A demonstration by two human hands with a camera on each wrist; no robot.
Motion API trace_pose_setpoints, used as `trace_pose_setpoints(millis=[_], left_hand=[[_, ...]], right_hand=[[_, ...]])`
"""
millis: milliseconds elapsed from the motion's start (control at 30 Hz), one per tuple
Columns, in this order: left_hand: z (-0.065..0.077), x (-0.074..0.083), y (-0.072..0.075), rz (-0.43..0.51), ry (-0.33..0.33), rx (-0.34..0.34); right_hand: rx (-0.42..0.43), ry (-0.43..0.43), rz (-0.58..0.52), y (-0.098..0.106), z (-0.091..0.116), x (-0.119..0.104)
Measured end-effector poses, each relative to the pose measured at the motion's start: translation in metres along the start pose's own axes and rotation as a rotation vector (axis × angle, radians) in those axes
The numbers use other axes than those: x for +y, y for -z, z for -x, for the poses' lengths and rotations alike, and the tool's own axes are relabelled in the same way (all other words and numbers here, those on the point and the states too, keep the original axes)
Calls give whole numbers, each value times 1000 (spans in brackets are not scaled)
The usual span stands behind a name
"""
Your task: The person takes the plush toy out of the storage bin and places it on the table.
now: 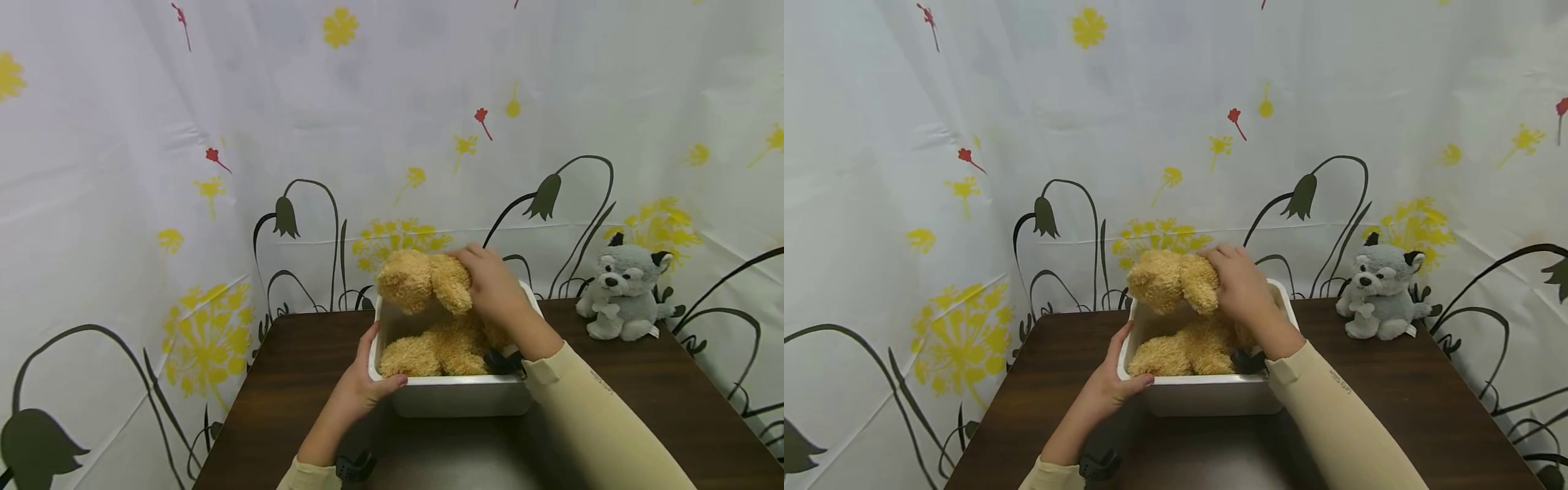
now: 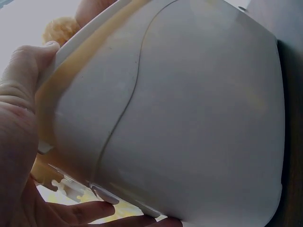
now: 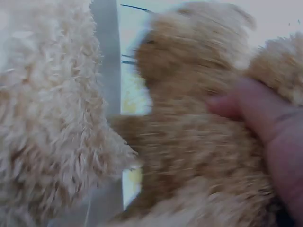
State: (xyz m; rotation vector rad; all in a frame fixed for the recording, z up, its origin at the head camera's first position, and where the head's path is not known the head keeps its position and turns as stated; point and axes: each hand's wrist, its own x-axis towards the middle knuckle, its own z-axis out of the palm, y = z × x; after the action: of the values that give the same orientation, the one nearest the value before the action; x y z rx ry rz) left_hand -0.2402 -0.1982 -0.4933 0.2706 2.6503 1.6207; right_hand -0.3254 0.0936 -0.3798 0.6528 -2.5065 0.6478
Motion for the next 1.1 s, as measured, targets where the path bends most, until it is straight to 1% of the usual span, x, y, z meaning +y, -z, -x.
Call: trace_pose_setpoints(millis=[67,167,233,300,367,400,500,600,700,767,833,900,1000,1100], left_hand=[[0,1,-1,4,2,0],[-1,2,0,-2,4,4],[-1,3,0,-26,7,12],[-1,4,1,-44,10,18],[0,5,0,-55,14,21],[1,5,0,-43,17,19],[1,4,-1,-13,16,9],[1,3,-2,3,9,1],[1,1,-3,0,9,-4],[2,1,-3,-6,9,-5],[2,1,-3,-19,8,-4],[2,1,-3,-32,2,-3],[1,2,-2,-46,-6,3],[1,0,-2,-40,-16,6]], right_hand=[[114,-36,-54,8,4,2],[273,-85,-167,18,9,7],[349,-114,-235,24,13,11],[416,-122,-284,29,18,17],[479,-116,-311,35,24,21],[511,-111,-316,37,26,24],[619,-91,-302,44,34,32],[715,-97,-303,53,42,41],[776,-140,-302,64,51,49],[792,-175,-333,74,57,56],[805,-240,-317,85,63,60],[823,-265,-324,97,70,64],[868,-250,-361,111,83,67],[907,-192,-414,120,97,72]])
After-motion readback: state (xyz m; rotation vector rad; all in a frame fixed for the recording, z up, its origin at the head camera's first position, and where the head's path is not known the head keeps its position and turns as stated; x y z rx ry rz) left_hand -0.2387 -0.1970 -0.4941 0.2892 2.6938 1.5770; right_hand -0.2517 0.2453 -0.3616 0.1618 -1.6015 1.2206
